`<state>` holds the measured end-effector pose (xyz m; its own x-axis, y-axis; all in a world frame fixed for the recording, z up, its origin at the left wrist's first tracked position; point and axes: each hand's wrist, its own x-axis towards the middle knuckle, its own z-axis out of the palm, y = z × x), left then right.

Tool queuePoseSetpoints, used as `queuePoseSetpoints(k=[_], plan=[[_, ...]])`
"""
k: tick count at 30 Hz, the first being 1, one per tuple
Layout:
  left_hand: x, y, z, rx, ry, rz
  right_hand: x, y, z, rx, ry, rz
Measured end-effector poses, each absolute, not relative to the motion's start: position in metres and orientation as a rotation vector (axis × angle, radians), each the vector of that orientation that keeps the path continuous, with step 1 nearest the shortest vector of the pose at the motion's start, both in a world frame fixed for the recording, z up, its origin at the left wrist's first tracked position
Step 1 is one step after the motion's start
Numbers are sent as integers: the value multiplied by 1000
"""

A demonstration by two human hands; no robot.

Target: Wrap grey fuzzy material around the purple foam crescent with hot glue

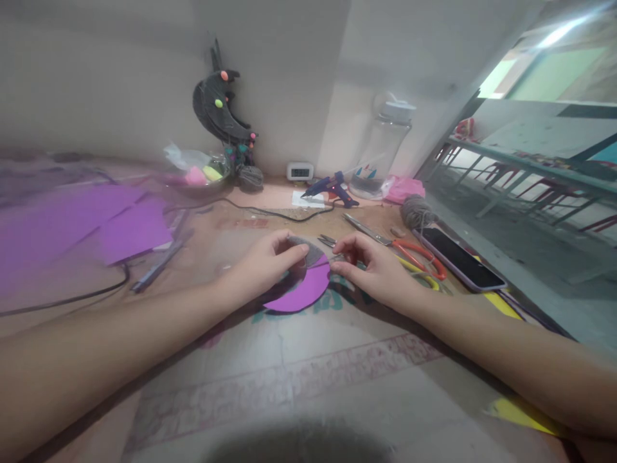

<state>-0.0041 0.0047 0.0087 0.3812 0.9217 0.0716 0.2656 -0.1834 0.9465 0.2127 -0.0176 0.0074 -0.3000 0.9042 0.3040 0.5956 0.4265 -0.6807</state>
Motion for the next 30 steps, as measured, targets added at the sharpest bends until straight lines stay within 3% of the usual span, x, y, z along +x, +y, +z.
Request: queuePoseSetpoints(k=[4,30], plan=[[-5,5,7,1701,1068,868,213,-18,10,-1256,-2057,415],[-5,5,5,1689,948,733,214,-13,6,-1192,-2123,406]])
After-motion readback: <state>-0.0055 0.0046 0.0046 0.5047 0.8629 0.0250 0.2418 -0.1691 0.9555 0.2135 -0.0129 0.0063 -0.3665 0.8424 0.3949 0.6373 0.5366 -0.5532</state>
